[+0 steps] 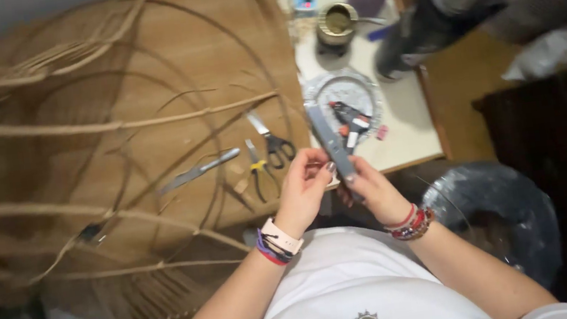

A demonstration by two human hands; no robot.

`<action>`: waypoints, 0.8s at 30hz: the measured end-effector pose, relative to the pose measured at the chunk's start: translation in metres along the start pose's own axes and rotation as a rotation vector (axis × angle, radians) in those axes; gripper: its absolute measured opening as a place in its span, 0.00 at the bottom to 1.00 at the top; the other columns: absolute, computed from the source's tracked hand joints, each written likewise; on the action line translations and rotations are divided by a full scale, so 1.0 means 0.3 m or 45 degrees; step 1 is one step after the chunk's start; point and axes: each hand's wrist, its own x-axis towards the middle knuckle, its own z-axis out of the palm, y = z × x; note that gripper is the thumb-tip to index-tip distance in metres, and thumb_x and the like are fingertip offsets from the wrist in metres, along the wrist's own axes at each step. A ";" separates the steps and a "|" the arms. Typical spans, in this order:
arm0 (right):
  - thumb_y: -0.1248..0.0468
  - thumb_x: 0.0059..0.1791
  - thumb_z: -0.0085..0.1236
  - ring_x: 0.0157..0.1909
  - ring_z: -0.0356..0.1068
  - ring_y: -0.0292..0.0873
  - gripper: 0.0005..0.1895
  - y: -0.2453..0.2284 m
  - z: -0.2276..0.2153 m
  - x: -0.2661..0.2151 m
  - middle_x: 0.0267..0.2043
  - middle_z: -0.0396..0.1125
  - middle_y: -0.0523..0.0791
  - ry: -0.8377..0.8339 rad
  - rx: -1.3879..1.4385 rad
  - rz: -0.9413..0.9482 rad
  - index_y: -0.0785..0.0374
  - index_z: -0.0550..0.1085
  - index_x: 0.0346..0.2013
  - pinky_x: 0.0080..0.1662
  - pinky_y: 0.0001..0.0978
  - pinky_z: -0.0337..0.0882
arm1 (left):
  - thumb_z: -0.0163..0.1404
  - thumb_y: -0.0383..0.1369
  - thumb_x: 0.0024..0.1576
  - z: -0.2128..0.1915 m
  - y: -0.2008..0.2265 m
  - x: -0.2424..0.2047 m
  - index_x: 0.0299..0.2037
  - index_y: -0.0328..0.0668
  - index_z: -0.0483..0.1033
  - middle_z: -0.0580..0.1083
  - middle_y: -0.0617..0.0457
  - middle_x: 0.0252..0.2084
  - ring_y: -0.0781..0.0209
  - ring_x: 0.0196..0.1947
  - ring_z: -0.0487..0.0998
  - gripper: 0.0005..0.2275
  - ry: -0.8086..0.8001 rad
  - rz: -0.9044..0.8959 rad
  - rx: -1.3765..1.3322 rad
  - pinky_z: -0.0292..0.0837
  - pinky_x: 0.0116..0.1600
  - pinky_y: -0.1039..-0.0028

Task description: Assembling a wicker furniture piece by attaching rattan sticks to a frame using a hot glue gun and pliers

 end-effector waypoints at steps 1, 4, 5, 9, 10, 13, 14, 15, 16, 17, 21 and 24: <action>0.61 0.52 0.50 0.28 0.73 0.46 0.24 -0.038 0.069 0.018 0.30 0.69 0.54 -0.043 0.000 -0.001 0.71 0.63 0.60 0.31 0.35 0.75 | 0.55 0.27 0.59 -0.049 0.028 -0.023 0.46 0.37 0.74 0.74 0.45 0.44 0.61 0.41 0.78 0.08 0.040 0.016 0.004 0.80 0.48 0.70; 0.68 0.48 0.56 0.31 0.74 0.46 0.26 -0.125 0.254 0.061 0.33 0.70 0.54 -0.318 0.161 0.125 0.73 0.65 0.59 0.33 0.39 0.80 | 0.55 0.31 0.61 -0.185 0.123 -0.134 0.42 0.40 0.73 0.71 0.52 0.40 0.66 0.40 0.76 0.05 0.238 0.095 0.014 0.80 0.48 0.74; 0.71 0.46 0.58 0.34 0.75 0.46 0.26 -0.134 0.300 0.081 0.37 0.71 0.53 -0.446 0.135 0.139 0.72 0.67 0.59 0.34 0.40 0.81 | 0.55 0.29 0.60 -0.227 0.163 -0.180 0.40 0.38 0.74 0.70 0.51 0.36 0.64 0.30 0.77 0.05 0.237 0.176 0.043 0.80 0.39 0.76; 0.79 0.36 0.59 0.37 0.78 0.57 0.19 -0.136 0.531 0.070 0.31 0.71 0.56 -0.662 0.280 0.276 0.74 0.73 0.42 0.31 0.41 0.80 | 0.55 0.27 0.59 -0.402 0.258 -0.383 0.39 0.39 0.80 0.72 0.48 0.32 0.52 0.29 0.82 0.02 0.379 0.324 0.267 0.82 0.35 0.70; 0.79 0.36 0.59 0.37 0.78 0.57 0.19 -0.167 0.619 0.050 0.31 0.71 0.56 -0.708 0.274 0.292 0.74 0.73 0.42 0.31 0.41 0.80 | 0.55 0.27 0.59 -0.450 0.276 -0.437 0.39 0.39 0.80 0.72 0.48 0.32 0.52 0.29 0.82 0.02 0.427 0.329 0.268 0.82 0.35 0.70; 0.82 0.37 0.54 0.34 0.79 0.58 0.08 -0.223 0.818 0.016 0.25 0.69 0.54 -0.699 0.463 0.476 0.74 0.72 0.29 0.43 0.58 0.80 | 0.54 0.29 0.60 -0.592 0.309 -0.561 0.39 0.47 0.81 0.75 0.53 0.32 0.58 0.30 0.80 0.03 0.610 0.450 0.443 0.78 0.38 0.71; 0.81 0.37 0.54 0.37 0.79 0.61 0.09 -0.219 0.854 0.021 0.28 0.71 0.56 -0.734 0.464 0.470 0.74 0.72 0.31 0.43 0.59 0.80 | 0.51 0.28 0.60 -0.644 0.309 -0.587 0.39 0.46 0.80 0.75 0.52 0.34 0.55 0.33 0.78 0.04 0.736 0.538 0.476 0.77 0.40 0.69; 0.80 0.38 0.54 0.40 0.80 0.63 0.11 -0.215 0.889 0.027 0.31 0.73 0.58 -0.770 0.467 0.465 0.74 0.72 0.34 0.42 0.60 0.80 | 0.49 0.27 0.60 -0.695 0.309 -0.611 0.39 0.46 0.78 0.75 0.51 0.36 0.53 0.35 0.77 0.04 0.862 0.625 0.511 0.75 0.43 0.68; 0.80 0.38 0.54 0.40 0.80 0.63 0.11 -0.203 0.919 0.031 0.31 0.73 0.58 -0.785 0.460 0.473 0.74 0.72 0.34 0.42 0.60 0.80 | 0.49 0.27 0.60 -0.749 0.293 -0.622 0.39 0.46 0.78 0.75 0.51 0.36 0.53 0.35 0.77 0.04 0.880 0.625 0.510 0.75 0.43 0.68; 0.81 0.39 0.54 0.41 0.79 0.63 0.11 -0.192 0.947 0.038 0.32 0.72 0.59 -0.741 0.307 0.389 0.77 0.73 0.35 0.44 0.58 0.79 | 0.48 0.26 0.60 -0.802 0.277 -0.632 0.47 0.42 0.75 0.73 0.48 0.41 0.53 0.39 0.76 0.08 1.018 0.659 0.481 0.75 0.45 0.69; 0.80 0.35 0.64 0.44 0.77 0.51 0.22 0.046 0.839 0.134 0.37 0.77 0.55 -0.608 -0.483 0.068 0.71 0.78 0.44 0.46 0.46 0.78 | 0.43 0.33 0.68 -0.975 0.308 -0.623 0.66 0.39 0.64 0.68 0.43 0.60 0.55 0.54 0.70 0.17 1.090 0.758 0.327 0.70 0.55 0.66; 0.71 0.34 0.72 0.42 0.77 0.50 0.25 0.029 0.902 0.147 0.37 0.76 0.52 -0.551 -0.861 -0.240 0.64 0.78 0.45 0.46 0.47 0.75 | 0.46 0.32 0.67 -1.043 0.348 -0.581 0.49 0.40 0.77 0.77 0.48 0.47 0.48 0.52 0.76 0.09 0.907 0.836 0.410 0.69 0.59 0.61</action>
